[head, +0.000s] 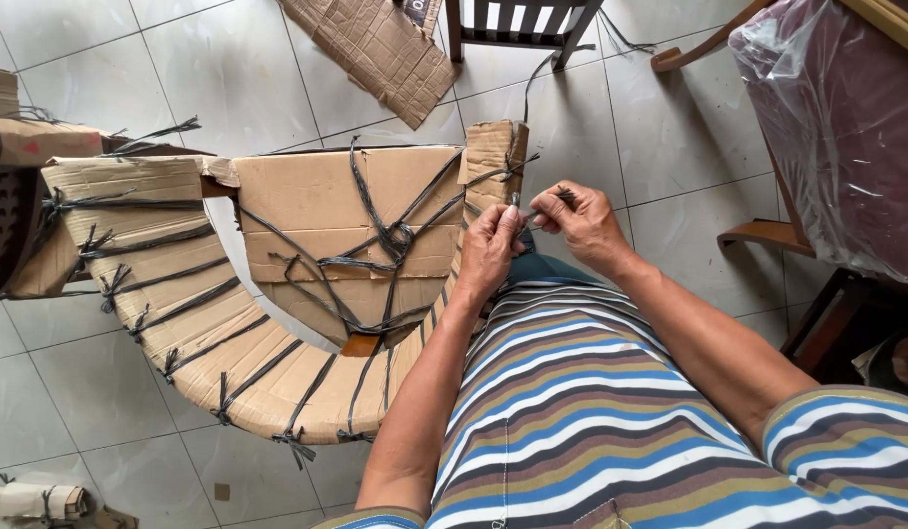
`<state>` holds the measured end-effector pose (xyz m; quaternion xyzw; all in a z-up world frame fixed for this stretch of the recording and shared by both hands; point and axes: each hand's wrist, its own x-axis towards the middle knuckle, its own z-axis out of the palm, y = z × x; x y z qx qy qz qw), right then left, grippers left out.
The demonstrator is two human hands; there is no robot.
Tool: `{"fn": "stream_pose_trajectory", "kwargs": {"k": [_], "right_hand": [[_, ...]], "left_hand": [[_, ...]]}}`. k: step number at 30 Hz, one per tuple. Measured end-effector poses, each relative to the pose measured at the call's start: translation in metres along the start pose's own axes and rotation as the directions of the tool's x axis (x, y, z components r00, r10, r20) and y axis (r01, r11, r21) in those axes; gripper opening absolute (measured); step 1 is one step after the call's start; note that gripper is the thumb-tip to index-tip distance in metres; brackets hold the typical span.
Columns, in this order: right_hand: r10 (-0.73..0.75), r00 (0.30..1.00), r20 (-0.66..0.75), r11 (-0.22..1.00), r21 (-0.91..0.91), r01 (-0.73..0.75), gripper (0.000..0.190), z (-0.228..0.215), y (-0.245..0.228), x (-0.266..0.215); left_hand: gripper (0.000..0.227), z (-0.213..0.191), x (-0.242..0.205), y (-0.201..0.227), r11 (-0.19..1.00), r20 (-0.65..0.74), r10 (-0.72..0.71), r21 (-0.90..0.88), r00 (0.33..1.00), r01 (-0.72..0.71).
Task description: Securing cardboard protective layers to a curved furniture frame using black plastic straps.
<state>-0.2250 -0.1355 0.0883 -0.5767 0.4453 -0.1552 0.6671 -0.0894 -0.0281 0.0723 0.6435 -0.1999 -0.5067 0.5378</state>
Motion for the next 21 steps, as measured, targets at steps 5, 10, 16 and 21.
{"fn": "stream_pose_trajectory", "kwargs": {"k": [5, 10, 16, 21], "right_hand": [[-0.121, 0.993, 0.015, 0.981, -0.148, 0.122, 0.021, 0.000, -0.028, -0.013], [-0.286, 0.948, 0.142, 0.900, -0.301, 0.316, 0.019, 0.018, -0.036, -0.012], [-0.401, 0.898, 0.182, 0.818, -0.371, 0.440, 0.017, 0.035, -0.019, -0.003], [-0.400, 0.890, 0.220, 0.799, -0.392, 0.456, 0.014, 0.032, -0.023, -0.002]], "left_hand": [[0.025, -0.013, 0.010, -0.013, 0.994, -0.072, 0.078, 0.086, 0.994, -0.072], [0.020, -0.012, 0.005, -0.007, 0.988, -0.012, 0.093, 0.125, 0.996, -0.091], [0.024, -0.014, -0.009, 0.017, 0.947, 0.051, 0.212, 0.237, 0.976, -0.218], [0.017, -0.020, -0.007, -0.020, 0.908, 0.140, 0.263, 0.299, 0.954, -0.294]]}}
